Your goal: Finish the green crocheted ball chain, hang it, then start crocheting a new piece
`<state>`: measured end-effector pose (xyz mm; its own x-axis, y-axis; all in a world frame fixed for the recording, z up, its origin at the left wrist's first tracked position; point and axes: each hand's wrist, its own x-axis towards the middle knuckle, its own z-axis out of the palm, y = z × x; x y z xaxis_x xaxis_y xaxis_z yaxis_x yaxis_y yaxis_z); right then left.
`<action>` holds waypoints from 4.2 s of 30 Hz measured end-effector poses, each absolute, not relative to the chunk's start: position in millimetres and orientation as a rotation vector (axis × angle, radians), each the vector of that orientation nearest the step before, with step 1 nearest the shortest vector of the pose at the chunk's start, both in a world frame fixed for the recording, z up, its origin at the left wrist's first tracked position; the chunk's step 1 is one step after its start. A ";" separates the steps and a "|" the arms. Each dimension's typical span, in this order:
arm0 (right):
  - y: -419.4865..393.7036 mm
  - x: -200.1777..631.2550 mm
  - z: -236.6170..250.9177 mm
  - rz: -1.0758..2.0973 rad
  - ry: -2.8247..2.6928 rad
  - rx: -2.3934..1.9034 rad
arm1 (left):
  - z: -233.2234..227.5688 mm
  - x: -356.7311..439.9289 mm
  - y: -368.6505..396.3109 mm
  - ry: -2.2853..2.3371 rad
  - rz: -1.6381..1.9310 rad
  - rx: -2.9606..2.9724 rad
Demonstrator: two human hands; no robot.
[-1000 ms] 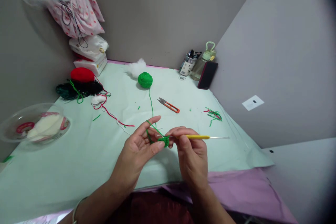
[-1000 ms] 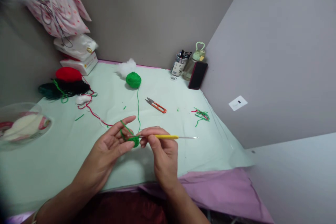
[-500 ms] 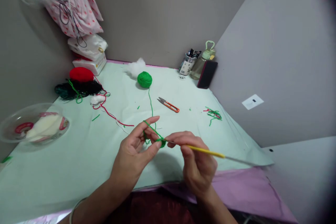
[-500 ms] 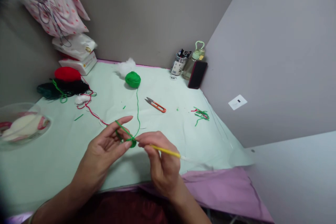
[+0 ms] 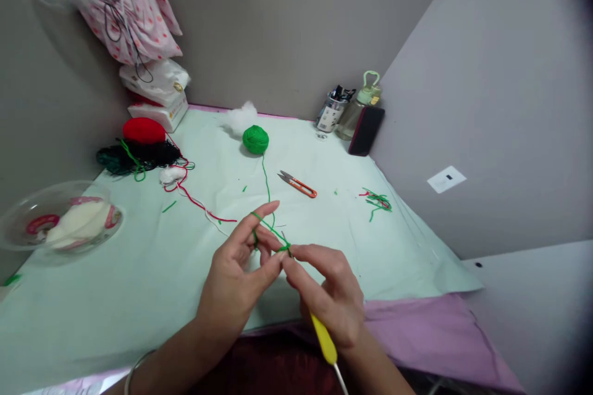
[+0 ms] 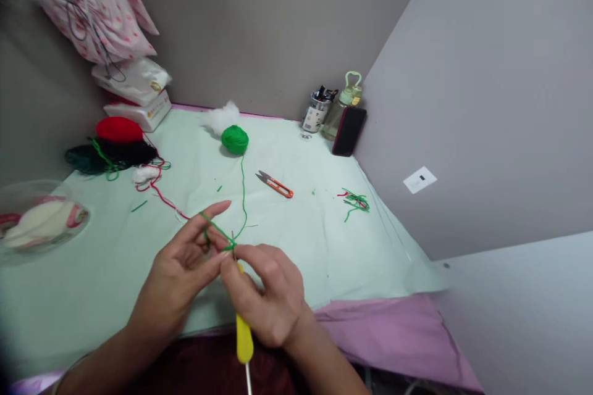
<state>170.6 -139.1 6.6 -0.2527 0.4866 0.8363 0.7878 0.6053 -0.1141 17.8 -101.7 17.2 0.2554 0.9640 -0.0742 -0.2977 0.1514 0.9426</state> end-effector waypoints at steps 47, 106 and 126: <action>-124.6 167.7 3.8 0.747 -1.180 -0.882 | 13.5 22.9 -93.9 0.740 0.927 0.855; -126.2 171.7 3.6 0.779 -1.185 -0.859 | 9.9 16.7 -93.2 0.772 0.913 0.957; -124.6 180.8 3.5 0.902 -1.031 -0.810 | 8.0 12.0 -85.4 0.625 0.779 0.724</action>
